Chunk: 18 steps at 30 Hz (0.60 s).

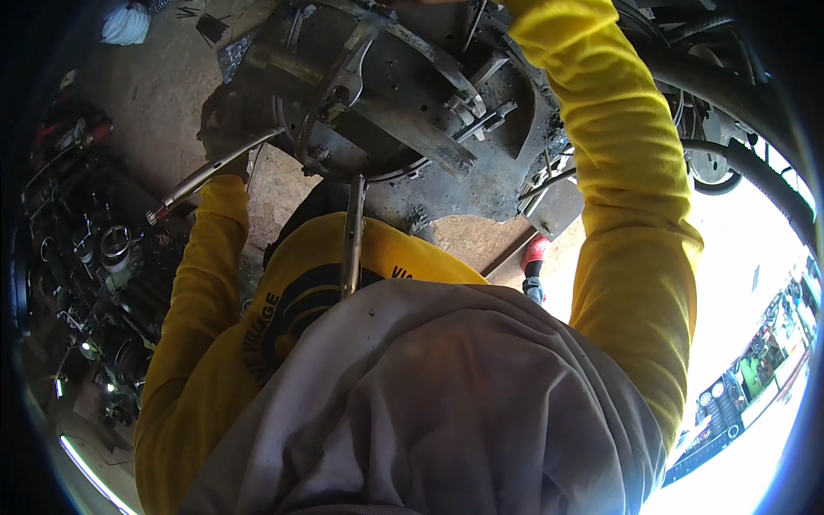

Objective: The person is assembling a circular metal frame on a workbench by fitting components together, tightening nuts onto bolts using a wrench, and using a hammer to tap pieces into alignment.

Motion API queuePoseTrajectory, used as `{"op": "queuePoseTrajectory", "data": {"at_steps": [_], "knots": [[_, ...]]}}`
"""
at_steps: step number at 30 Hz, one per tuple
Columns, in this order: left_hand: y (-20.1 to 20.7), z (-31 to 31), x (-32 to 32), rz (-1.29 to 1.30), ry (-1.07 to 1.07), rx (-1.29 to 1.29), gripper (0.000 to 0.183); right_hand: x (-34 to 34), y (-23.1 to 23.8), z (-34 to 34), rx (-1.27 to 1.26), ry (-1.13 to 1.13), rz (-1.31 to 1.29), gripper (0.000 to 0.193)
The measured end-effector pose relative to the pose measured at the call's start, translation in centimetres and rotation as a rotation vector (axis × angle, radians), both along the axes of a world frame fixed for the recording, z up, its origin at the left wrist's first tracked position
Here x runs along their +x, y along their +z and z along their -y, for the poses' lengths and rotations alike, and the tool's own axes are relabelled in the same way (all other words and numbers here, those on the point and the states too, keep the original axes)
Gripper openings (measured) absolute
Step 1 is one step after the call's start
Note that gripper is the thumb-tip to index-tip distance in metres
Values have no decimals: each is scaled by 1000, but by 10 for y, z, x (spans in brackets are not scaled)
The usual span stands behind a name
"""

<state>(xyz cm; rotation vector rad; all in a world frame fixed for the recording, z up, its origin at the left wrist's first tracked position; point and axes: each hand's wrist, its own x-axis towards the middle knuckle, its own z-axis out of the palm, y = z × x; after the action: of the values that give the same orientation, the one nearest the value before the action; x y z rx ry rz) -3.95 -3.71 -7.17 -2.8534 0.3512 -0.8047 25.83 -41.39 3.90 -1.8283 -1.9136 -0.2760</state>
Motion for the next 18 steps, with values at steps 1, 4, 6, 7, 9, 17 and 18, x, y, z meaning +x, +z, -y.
{"op": "queuePoseTrajectory", "data": {"at_steps": [1,4,6,7,9,17,18], "knots": [[-1,0,2,5,-8,28,55,7,-11,-3,-10,1,-46,12],[9,11,9,59,-73,-149,59,8,-17,-6,-27,10,-138,12],[15,21,5,-42,5,-240,45,-15,1,15,-120,-98,-215,9],[14,21,5,-37,5,-245,45,-31,18,28,-170,-156,-249,9],[7,17,1,-39,60,-275,43,-51,35,41,-261,-261,-323,13],[-33,-1,-1,-106,181,-424,41,-32,28,40,85,-256,-185,19],[-29,2,2,-174,218,-724,38,-30,31,34,90,-259,-183,19]]}}
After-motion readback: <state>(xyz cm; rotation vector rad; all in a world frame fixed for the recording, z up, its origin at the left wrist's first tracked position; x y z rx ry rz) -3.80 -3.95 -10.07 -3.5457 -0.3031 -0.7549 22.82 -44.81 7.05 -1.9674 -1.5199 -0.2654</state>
